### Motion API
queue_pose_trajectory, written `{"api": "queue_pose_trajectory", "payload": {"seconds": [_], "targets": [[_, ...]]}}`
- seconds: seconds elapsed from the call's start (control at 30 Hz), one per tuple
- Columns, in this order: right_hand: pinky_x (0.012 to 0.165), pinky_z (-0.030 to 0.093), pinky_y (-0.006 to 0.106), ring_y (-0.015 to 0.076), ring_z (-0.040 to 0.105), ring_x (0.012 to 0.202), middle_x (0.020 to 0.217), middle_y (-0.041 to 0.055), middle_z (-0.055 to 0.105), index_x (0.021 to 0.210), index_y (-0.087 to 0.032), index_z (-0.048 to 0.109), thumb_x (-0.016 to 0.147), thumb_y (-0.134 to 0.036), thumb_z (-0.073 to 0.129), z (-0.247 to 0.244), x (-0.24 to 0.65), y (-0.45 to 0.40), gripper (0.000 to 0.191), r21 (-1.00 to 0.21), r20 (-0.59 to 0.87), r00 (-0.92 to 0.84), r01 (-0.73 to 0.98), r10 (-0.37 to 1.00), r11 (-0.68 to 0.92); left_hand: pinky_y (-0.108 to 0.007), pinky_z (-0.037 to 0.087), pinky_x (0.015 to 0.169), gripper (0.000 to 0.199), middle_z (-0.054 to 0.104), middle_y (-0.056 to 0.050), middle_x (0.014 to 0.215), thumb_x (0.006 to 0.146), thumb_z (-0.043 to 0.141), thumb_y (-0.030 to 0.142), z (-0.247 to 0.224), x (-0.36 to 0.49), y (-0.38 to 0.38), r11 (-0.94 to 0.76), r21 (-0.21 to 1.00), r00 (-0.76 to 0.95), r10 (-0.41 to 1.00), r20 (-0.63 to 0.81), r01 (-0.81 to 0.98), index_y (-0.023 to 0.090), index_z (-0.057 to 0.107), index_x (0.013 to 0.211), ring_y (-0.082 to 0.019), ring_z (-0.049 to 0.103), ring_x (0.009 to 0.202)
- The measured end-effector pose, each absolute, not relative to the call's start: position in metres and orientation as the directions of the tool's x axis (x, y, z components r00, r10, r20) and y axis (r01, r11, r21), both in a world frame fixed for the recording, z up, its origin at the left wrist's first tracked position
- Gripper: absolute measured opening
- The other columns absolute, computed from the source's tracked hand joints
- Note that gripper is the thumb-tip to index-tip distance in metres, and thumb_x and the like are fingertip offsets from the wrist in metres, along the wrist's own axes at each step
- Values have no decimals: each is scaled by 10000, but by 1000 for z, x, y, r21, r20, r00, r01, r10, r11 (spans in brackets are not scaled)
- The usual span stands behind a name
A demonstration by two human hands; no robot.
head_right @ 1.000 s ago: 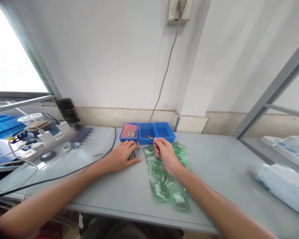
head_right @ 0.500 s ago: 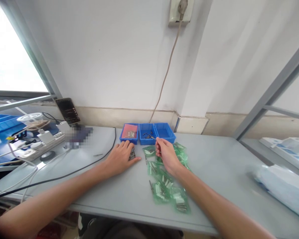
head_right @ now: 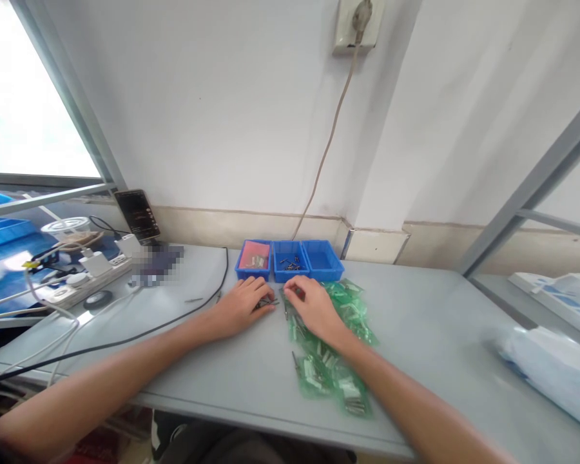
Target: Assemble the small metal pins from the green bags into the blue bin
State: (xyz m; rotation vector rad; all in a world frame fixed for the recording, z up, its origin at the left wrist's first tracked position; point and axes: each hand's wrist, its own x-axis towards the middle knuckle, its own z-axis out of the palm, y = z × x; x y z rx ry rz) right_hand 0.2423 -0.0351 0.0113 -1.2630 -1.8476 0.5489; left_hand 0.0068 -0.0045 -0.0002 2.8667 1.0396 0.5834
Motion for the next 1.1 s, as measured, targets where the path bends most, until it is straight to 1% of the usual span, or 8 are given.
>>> {"api": "queue_pose_trajectory", "payload": {"seconds": [0.1,0.17,0.33,0.5,0.63,0.8,0.93,1.1], "targets": [[931,417,424,247,616,921,952,35,722,924,-247,729,994,-253,642,9,239,-37,112,-544,355,-325,690,876,477,-383,436,923,157,632,-40,1131,1104,583,370,-3,6,-2,-785,184,711,616,339,592,217,620,1111,-241,561,1044],[956,407,426,245,617,959,982,40,707,944,-240,726,994,-211,640,9,238,-38,104,-488,325,-373,721,869,492,-374,432,915,144,640,-35,1113,1107,580,356,-5,6,1,-789,206,713,612,342,579,218,616,1092,-235,558,1035],[892,420,388,243,595,955,978,35,685,941,-242,706,1006,-230,671,10,237,-40,75,-451,284,-403,744,870,492,-358,423,902,123,659,-30,1072,1118,553,326,-9,5,4,-811,256,728,585,357,526,222,603,1077,-226,564,1002],[872,403,380,246,593,970,966,23,683,920,-240,679,1036,-252,655,11,235,-44,119,-443,281,-424,739,861,508,-351,414,890,127,672,-30,1076,1116,560,329,-7,5,3,-820,269,736,572,362,505,217,599,1071,-222,570,999],[852,403,367,234,606,928,915,23,676,864,-232,656,1068,-246,582,12,234,-43,217,-456,331,-405,722,852,521,-348,413,884,122,675,-28,1085,1111,576,336,-4,4,2,-821,265,738,571,360,506,214,590,1113,-220,569,995],[759,402,349,223,576,795,800,24,625,774,-228,602,1090,-278,489,12,236,-40,340,-514,382,-308,713,871,477,-356,414,901,134,671,-39,1117,1120,554,337,-3,3,2,-811,248,725,585,363,530,213,598,1147,-225,574,1011],[746,412,337,211,590,802,847,20,647,817,-229,641,1055,-281,522,12,238,-39,271,-629,402,-221,639,889,443,-364,410,898,132,662,-39,1093,1119,550,317,-3,4,3,-812,215,727,583,364,543,209,622,1095,-227,568,1009],[729,423,318,189,579,770,871,0,654,841,-231,644,962,-267,599,12,240,-39,134,-741,378,-135,548,916,387,-369,412,878,153,652,-50,1072,1116,537,311,-2,3,3,-814,173,724,574,383,554,205,626,1049,-232,564,996]]}}
